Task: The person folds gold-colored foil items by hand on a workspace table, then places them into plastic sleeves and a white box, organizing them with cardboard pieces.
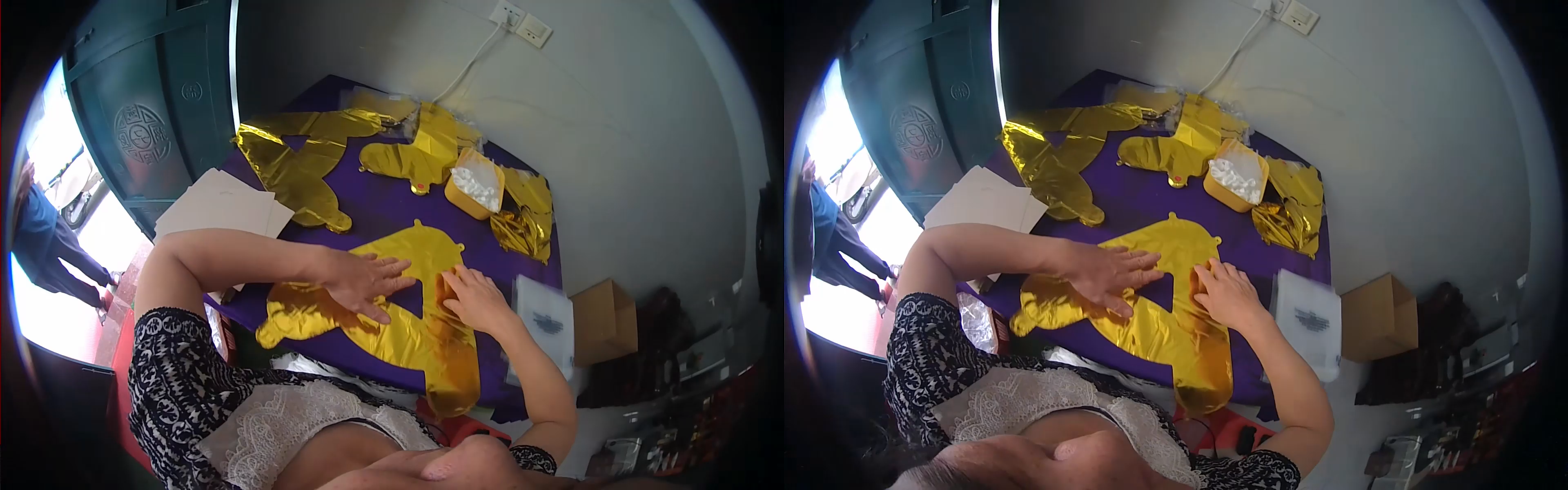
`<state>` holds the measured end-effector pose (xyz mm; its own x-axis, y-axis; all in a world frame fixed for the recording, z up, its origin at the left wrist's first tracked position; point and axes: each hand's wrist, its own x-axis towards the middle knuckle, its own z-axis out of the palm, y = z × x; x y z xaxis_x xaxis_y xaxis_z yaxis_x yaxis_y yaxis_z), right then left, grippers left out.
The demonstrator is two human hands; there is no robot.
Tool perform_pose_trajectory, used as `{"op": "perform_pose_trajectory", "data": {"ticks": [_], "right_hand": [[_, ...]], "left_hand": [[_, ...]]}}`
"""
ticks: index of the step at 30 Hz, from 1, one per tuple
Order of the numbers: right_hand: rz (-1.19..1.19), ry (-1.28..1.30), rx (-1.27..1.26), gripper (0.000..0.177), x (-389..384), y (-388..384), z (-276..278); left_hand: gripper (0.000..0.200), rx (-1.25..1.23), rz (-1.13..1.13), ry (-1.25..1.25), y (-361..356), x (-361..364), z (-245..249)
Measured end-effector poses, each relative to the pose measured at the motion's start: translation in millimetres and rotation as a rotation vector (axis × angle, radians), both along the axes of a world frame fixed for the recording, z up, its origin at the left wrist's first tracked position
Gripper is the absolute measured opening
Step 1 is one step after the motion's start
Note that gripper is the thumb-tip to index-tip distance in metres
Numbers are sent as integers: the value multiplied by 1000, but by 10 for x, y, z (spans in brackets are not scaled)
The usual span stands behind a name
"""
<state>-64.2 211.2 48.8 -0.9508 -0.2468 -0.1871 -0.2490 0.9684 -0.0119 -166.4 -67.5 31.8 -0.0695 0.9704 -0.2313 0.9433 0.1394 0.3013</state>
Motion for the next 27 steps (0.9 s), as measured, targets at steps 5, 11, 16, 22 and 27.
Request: {"op": "perform_pose_trajectory", "data": {"ticks": [5, 11, 16, 22, 27], "right_hand": [[34, 33, 106, 54, -415, 128, -9], [187, 301, 50, 31, -649, 76, 40], [391, 615, -140, 9, -1399, -512, -96], [364, 727, -108, 10, -2278, -1112, -442], [268, 702, -172, 12, -2575, -1170, -597]], "left_hand": [[93, 43, 9, -128, -60, -147, 49], [62, 278, 122, 150, -148, -199, 117], [22, 387, 537, 198, -277, -1070, 432], [32, 551, 1108, -427, -445, -1771, 439], [30, 465, 1322, -608, -369, -1833, 400]]}}
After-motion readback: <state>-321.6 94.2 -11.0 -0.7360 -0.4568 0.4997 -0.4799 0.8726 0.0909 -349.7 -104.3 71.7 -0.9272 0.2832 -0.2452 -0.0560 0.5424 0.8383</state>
